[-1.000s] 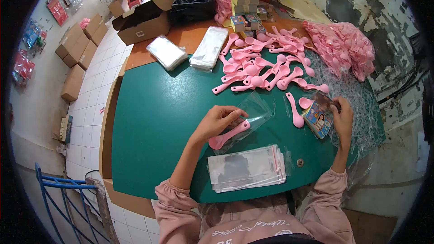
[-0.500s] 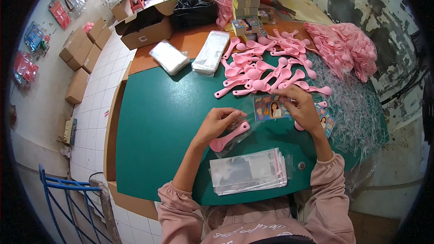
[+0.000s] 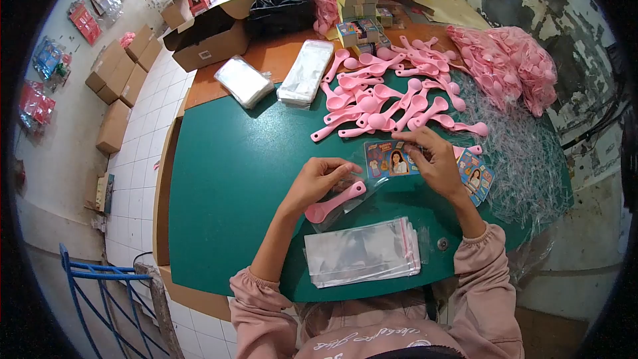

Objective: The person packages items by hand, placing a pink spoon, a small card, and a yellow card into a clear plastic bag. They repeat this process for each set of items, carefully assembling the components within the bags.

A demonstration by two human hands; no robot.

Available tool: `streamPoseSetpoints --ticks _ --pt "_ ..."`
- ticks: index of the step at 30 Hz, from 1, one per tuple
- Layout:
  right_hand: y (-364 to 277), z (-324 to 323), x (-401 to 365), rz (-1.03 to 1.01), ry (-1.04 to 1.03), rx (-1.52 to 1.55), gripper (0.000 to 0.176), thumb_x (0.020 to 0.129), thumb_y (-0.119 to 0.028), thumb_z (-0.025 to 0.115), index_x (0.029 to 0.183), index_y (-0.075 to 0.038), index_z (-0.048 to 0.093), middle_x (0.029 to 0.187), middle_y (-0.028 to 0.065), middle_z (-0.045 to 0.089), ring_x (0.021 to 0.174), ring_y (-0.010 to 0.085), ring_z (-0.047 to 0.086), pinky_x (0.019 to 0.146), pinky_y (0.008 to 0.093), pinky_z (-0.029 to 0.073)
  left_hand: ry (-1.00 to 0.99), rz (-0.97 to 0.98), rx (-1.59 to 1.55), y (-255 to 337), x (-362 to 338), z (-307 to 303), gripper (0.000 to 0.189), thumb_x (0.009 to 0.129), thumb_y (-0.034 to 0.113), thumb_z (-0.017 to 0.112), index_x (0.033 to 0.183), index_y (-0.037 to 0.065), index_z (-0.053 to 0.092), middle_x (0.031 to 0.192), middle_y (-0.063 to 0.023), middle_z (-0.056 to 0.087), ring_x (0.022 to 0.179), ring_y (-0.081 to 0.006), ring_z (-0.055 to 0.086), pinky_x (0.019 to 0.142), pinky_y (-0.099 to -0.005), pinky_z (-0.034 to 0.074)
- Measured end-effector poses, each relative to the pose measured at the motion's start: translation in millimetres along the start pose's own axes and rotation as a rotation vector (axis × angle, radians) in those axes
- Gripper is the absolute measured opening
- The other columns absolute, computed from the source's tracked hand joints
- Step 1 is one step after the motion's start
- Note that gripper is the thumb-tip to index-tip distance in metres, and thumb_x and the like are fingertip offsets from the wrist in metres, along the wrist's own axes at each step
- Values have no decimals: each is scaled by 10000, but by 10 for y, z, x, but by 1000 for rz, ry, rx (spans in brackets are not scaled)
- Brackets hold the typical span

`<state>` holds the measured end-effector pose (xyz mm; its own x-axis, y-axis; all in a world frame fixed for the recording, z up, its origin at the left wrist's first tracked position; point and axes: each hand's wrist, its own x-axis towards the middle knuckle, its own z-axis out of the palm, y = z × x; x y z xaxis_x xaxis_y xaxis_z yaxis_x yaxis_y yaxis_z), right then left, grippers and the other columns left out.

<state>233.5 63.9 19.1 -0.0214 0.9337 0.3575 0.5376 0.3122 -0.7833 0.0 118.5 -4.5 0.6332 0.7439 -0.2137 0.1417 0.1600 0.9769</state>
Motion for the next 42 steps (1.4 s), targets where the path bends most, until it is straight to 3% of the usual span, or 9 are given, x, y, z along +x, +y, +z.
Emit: streamPoseSetpoints --ticks 2,6,9,15,23,31,33,37,42 --pt "-23 -13 5 -87 -80 -28 266 779 -11 549 1034 -51 617 847 109 572 717 205 564 656 284 449 -7 -3 -20 -12 4 9 274 889 221 532 960 -21 639 776 -28 615 672 -52 546 586 -190 458" --pt "-81 -42 -5 -17 -274 -83 263 778 -14 548 1026 -56 624 855 102 575 720 206 565 651 284 445 -48 11 125 -76 16 25 287 887 227 536 939 -38 634 780 -18 609 673 -56 542 594 -194 461" --pt "-32 63 -47 -34 -330 31 232 777 -44 571 1006 -48 609 846 92 580 724 187 566 636 273 442 -121 24 132 -123 26 71 297 883 238 544 924 -44 628 765 9 594 659 -44 512 575 -198 447" --pt "73 85 -55 291 -424 461 180 824 -137 595 951 -19 546 811 13 568 697 81 533 591 219 430 -133 78 235 -104 10 74 286 876 234 554 940 -34 630 717 20 575 634 -37 475 551 -199 410" --pt "101 132 -74 251 -450 544 105 829 -86 582 883 3 569 741 12 565 627 75 513 575 211 422 -108 54 262 -48 -5 80 281 868 225 557 981 -23 626 709 -18 595 621 -51 487 546 -226 419" --pt "43 239 -106 168 -412 467 260 766 -165 672 959 -4 607 755 42 613 693 103 556 639 246 448 -44 200 250 -54 -9 156 298 853 220 569 1062 8 583 751 -91 655 628 -104 567 591 -241 462" --pt "26 245 -124 246 -537 178 230 740 -152 682 919 -13 644 713 52 624 707 101 564 649 252 451 -65 20 409 65 -53 181 369 858 235 574 1144 13 504 841 -61 650 751 -101 593 651 -260 484" --pt "180 250 -141 351 -466 293 145 713 -108 672 814 -7 649 691 43 615 670 100 552 633 257 445 -186 -79 486 233 -155 -17 442 821 242 626 1176 37 460 869 -54 645 747 -115 601 674 -268 492" --pt "61 237 -102 346 -331 496 156 718 -110 679 771 13 600 677 19 571 602 87 506 575 246 418 -316 94 342 36 -211 -426 549 750 189 703 1211 65 432 893 -77 619 813 -117 587 719 -260 493"
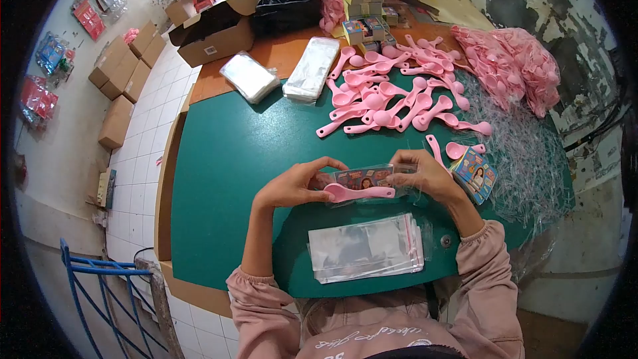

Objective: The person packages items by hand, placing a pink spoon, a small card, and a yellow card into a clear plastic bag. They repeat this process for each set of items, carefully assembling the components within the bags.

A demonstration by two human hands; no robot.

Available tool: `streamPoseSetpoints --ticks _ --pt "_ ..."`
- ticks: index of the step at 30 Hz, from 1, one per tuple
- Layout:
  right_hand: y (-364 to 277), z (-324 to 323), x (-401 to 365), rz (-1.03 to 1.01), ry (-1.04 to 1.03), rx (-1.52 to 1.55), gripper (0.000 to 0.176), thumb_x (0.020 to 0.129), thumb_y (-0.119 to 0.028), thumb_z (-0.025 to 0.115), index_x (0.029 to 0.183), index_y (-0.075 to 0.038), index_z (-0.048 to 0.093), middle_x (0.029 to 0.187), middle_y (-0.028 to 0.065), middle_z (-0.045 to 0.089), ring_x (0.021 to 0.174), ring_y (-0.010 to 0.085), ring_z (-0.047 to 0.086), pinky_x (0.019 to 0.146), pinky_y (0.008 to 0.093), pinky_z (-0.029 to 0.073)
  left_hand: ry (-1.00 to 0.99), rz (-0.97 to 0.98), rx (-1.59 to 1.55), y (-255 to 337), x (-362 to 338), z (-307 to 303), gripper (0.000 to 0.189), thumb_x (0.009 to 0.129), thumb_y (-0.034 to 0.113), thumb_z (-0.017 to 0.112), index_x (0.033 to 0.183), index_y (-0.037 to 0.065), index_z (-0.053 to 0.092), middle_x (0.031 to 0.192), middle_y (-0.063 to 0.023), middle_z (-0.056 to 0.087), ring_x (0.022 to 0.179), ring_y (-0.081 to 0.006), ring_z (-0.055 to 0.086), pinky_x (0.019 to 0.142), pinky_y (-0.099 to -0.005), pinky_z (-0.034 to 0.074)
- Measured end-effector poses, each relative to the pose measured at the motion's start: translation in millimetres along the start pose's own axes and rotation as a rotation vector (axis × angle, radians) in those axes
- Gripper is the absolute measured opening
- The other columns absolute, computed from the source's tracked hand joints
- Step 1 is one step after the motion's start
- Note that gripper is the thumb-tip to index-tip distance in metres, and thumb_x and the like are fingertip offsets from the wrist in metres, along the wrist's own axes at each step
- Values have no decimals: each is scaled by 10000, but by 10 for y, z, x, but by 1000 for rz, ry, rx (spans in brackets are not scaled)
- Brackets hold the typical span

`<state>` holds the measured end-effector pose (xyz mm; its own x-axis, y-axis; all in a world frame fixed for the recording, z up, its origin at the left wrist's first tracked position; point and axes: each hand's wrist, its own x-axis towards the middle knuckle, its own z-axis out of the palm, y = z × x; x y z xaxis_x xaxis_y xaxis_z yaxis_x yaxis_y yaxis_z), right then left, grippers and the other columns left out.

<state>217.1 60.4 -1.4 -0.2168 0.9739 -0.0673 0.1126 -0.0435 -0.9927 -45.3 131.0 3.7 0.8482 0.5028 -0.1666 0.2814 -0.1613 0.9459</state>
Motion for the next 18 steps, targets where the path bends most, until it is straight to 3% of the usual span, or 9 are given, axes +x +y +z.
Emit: streamPoseSetpoints --ticks 2,4,8,10,11,13,14,17,18 --pt "-23 -1 6 68 -13 109 165 720 -108 682 756 15 579 666 10 549 587 78 489 554 238 405 13 -20 -38 24 -19 -12 555 749 186 702 1216 63 427 893 -78 615 825 -116 582 726 -262 493" --pt "-34 -86 0 208 -122 -116 175 727 -110 684 799 10 579 688 17 547 590 73 491 540 230 402 -2 -47 -139 39 -21 19 537 756 162 691 1213 56 429 912 -81 608 818 -118 581 728 -267 500" --pt "-86 -21 0 121 -16 48 172 730 -118 684 809 3 591 687 14 549 581 59 480 532 221 399 149 -73 -79 98 -56 226 503 794 149 652 1227 57 413 944 -115 602 842 -129 584 732 -271 505" --pt "-70 -36 8 -51 250 -314 219 729 -137 687 891 -10 611 728 31 583 612 90 526 561 235 430 608 -104 -29 83 -58 486 509 883 198 534 1317 94 288 1011 -173 578 930 -193 585 767 -315 506" --pt "-98 14 -9 -48 258 -315 219 729 -137 687 891 -10 611 728 31 583 612 90 526 561 235 430 600 -102 -29 95 -73 581 509 883 198 534 1317 94 288 1011 -173 578 930 -193 585 767 -315 506" --pt "-261 189 -58 -341 245 -411 276 727 -148 690 963 -31 609 797 68 602 722 144 582 628 260 462 394 -64 -811 148 -134 728 553 940 257 403 1382 146 90 1086 -211 539 1007 -276 562 801 -374 496" --pt "-351 215 -97 -306 68 -459 343 718 -149 687 1032 -48 595 948 111 585 872 209 586 719 293 473 332 -79 -853 150 -146 750 586 958 271 329 1385 184 -63 1145 -248 497 1049 -331 536 835 -429 480" --pt "-266 309 -140 -441 -62 -548 346 708 -140 683 1028 -44 593 1007 119 544 899 232 568 750 311 467 271 -194 -881 153 -156 708 635 956 220 351 1370 177 -128 1162 -246 490 1033 -290 554 827 -394 488" --pt "-272 328 -170 -349 -112 -530 315 701 -118 669 995 -42 585 992 118 512 918 263 538 776 333 452 274 -216 -867 155 -162 690 664 950 175 364 1365 184 -154 1141 -252 502 1020 -293 564 813 -394 499"
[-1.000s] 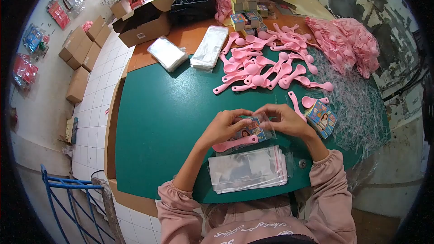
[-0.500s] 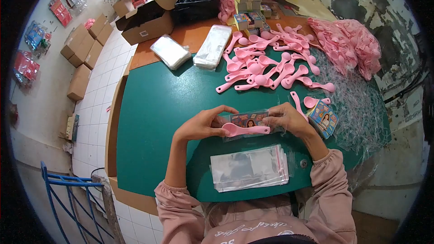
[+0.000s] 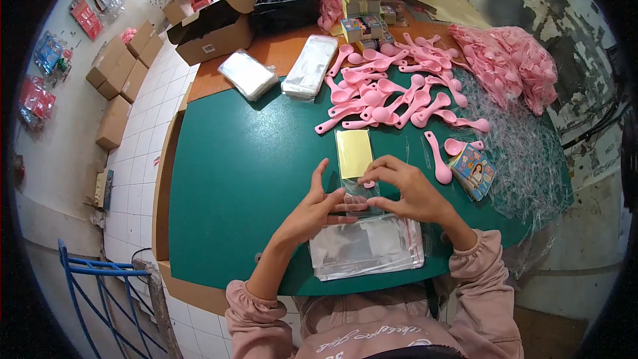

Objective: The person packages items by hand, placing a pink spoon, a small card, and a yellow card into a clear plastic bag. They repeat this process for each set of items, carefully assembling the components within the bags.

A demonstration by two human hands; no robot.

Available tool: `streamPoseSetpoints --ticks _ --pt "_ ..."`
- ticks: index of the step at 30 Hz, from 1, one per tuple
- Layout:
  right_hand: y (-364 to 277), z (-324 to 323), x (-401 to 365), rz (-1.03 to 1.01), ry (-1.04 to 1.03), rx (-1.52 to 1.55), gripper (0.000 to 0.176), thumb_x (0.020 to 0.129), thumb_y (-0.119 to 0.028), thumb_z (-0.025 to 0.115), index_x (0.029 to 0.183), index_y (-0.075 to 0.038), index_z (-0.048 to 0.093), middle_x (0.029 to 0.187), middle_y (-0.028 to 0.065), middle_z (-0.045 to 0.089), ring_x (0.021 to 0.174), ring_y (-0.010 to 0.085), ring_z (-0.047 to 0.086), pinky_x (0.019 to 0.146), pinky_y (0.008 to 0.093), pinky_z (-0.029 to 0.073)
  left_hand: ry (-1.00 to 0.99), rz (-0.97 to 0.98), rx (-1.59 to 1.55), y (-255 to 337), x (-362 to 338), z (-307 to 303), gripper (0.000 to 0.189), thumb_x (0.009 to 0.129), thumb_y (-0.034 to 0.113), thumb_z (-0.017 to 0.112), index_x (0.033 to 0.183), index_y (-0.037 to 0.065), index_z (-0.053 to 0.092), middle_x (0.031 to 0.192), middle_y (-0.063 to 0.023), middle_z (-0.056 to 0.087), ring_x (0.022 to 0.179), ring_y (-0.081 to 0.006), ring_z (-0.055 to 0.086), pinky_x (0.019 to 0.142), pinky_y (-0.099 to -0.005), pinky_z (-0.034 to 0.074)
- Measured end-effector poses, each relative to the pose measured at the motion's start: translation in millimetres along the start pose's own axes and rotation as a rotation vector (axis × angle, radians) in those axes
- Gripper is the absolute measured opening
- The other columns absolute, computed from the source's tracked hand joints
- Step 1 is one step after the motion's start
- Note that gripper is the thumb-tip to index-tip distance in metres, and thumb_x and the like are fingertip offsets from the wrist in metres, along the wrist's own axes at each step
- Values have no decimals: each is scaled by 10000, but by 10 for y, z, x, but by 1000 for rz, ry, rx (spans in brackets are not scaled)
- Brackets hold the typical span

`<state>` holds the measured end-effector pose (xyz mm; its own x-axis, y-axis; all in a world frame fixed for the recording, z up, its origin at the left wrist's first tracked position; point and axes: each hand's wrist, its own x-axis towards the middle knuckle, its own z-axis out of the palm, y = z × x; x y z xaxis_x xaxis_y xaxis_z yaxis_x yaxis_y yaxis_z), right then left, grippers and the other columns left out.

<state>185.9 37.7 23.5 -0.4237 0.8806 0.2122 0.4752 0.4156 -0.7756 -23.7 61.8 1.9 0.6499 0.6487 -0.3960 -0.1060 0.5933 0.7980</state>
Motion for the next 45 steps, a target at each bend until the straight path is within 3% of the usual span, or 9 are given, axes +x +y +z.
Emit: streamPoseSetpoints --ticks 21,26,29,31,33,34,37,41,45 --pt "-141 377 -71 -242 -2 -508 178 699 -118 627 826 -52 521 816 90 480 807 257 497 723 363 375 65 145 266 -108 102 -17 432 871 67 500 1279 78 358 847 -87 638 768 -107 602 625 -218 474" --pt "-155 -236 -152 34 -238 221 159 760 -106 608 848 -44 493 819 57 466 803 164 480 753 302 381 120 136 261 -48 132 -81 327 889 109 483 1210 76 436 879 -90 651 718 -86 597 622 -185 466" --pt "280 -983 -268 71 -63 264 120 811 -110 559 854 -36 475 824 32 451 755 127 473 680 267 414 54 74 244 -16 111 -63 236 893 125 479 1118 64 521 892 -68 646 735 -62 589 617 -164 453" --pt "509 -1535 -299 326 56 176 101 826 -88 508 898 -19 494 838 68 502 759 179 513 678 296 432 81 90 222 -19 106 -36 202 903 112 445 1053 48 566 935 -60 640 762 -59 575 635 -173 434" --pt "809 -1662 -425 843 357 -1276 152 816 -56 482 955 -1 510 880 119 547 818 274 541 716 352 437 49 95 213 -25 131 -61 210 908 111 436 1046 42 578 925 -46 632 737 -49 553 636 -168 435" --pt "815 -1598 -441 842 357 -1279 152 816 -56 482 955 -1 510 880 119 547 818 274 541 716 352 437 24 90 207 -34 136 -78 221 912 110 426 1040 36 590 915 -31 624 711 -39 532 637 -163 436" --pt "774 -1092 -348 -54 547 -848 264 794 -23 462 1054 -14 499 984 182 532 930 354 510 822 399 397 7 85 164 -35 158 -114 232 918 117 421 1043 34 599 880 -9 614 666 -31 492 645 -156 440" --pt "124 -58 -43 21 70 -104 240 759 -67 607 975 -21 515 908 133 484 868 305 526 777 364 425 86 88 62 -1 125 -12 231 923 126 420 1050 34 590 870 -7 613 713 -38 524 649 -166 445" --pt "239 155 -45 62 143 -64 217 743 -103 652 910 -30 534 865 102 468 801 244 539 700 326 446 67 90 38 2 98 -96 211 921 128 423 1050 33 561 903 -44 622 809 -85 585 659 -199 463"
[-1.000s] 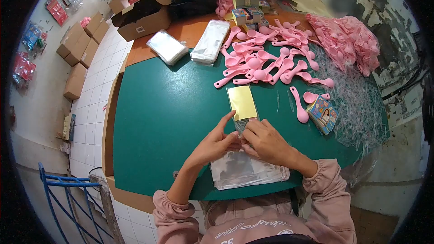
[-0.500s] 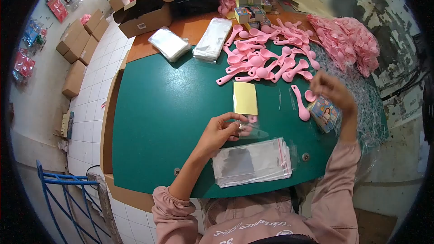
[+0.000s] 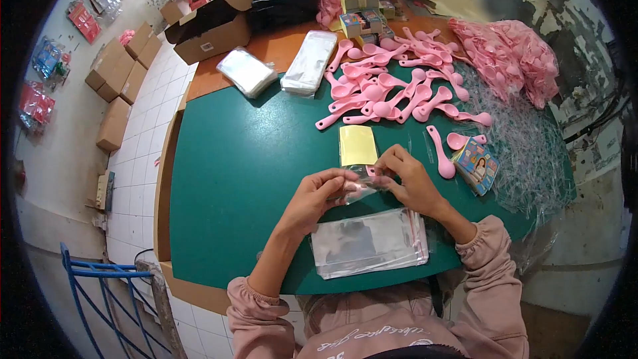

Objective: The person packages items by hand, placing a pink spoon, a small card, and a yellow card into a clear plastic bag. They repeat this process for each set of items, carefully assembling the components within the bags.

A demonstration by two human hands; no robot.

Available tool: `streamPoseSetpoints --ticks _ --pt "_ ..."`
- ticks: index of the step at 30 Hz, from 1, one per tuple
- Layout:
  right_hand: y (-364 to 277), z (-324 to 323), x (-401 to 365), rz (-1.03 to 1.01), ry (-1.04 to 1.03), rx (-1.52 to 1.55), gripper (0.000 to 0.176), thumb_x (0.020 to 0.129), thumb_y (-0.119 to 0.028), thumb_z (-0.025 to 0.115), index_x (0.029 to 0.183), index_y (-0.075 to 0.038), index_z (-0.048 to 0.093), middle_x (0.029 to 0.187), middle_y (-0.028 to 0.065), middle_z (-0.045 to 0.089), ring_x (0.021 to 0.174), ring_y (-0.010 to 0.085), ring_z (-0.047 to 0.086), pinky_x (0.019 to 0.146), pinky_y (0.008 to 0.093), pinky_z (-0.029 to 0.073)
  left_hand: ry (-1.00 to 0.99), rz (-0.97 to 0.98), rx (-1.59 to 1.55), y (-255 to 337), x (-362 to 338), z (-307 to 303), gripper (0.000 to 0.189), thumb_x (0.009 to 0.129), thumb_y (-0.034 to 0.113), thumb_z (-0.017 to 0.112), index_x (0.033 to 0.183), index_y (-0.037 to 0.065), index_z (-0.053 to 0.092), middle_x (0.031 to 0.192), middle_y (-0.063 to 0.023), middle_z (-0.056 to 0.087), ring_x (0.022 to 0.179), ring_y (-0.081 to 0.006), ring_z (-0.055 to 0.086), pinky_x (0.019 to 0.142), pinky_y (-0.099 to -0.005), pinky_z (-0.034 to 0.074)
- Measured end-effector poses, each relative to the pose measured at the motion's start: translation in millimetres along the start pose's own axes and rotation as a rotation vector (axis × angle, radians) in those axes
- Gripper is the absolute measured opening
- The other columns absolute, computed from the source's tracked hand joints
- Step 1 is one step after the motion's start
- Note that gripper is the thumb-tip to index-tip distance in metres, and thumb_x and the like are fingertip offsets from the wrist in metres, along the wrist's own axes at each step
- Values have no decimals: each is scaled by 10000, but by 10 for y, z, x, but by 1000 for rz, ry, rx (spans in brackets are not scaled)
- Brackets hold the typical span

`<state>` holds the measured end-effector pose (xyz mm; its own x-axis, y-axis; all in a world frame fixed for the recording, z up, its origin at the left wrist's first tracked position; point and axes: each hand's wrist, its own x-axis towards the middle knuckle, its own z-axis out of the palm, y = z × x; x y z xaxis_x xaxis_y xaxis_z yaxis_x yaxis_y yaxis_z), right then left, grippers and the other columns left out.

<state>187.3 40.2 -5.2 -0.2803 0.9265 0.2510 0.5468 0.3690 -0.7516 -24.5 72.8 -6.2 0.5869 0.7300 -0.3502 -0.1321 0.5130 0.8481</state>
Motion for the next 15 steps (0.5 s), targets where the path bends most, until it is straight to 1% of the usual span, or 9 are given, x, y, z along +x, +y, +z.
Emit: streamPoseSetpoints --ticks 2,4,5,6,8,9,10,12,15 --pt "19 -48 -3 114 50 183 182 757 -122 653 878 -39 547 863 82 465 776 169 526 663 275 445 -40 10 66 23 14 -14 204 917 114 417 1064 32 531 907 -75 623 839 -117 608 660 -223 477" --pt "133 -22 -36 139 50 276 168 770 -121 644 883 -41 549 858 69 464 772 141 516 655 258 438 45 41 397 96 -25 23 197 912 91 416 1087 66 503 905 -82 615 835 -127 610 666 -225 477" --pt "180 -8 -43 164 52 370 154 783 -120 635 887 -43 552 853 57 463 769 113 505 648 241 432 70 177 517 33 -15 18 219 886 73 470 1105 81 477 873 -60 605 804 -122 592 636 -228 477" --pt "193 -2 -40 163 54 375 154 783 -120 635 887 -43 552 853 57 463 769 113 505 648 241 432 72 175 521 11 -1 36 219 886 73 470 1105 81 477 873 -60 605 804 -122 592 636 -228 477" --pt "214 10 -39 173 -15 434 136 812 -130 614 888 -37 551 855 38 460 736 94 510 632 223 425 -4 412 880 -21 22 74 218 846 72 548 1059 57 500 837 -35 591 765 -104 557 584 -228 466" --pt "224 17 -33 175 -11 435 136 812 -130 614 888 -37 551 855 38 460 736 94 510 632 223 425 26 387 866 -28 18 89 184 813 99 609 971 31 544 807 -28 579 747 -95 529 547 -219 450" --pt "228 31 -26 194 -23 479 130 822 -131 604 882 -30 547 846 41 487 718 92 527 629 219 431 17 386 867 -43 33 89 184 813 99 609 971 31 544 807 -28 579 747 -95 529 547 -219 450" --pt "214 36 -29 222 -26 523 127 833 -133 595 877 -24 544 838 44 515 701 90 544 625 215 437 153 396 819 -95 70 78 150 803 123 634 890 15 577 806 -34 581 727 -84 533 533 -208 435" --pt "195 56 -5 355 -41 613 129 848 -119 572 862 -1 523 779 62 569 668 106 591 603 227 472 276 363 817 -143 85 88 157 795 134 647 866 8 586 813 -34 588 718 -78 537 543 -209 451"
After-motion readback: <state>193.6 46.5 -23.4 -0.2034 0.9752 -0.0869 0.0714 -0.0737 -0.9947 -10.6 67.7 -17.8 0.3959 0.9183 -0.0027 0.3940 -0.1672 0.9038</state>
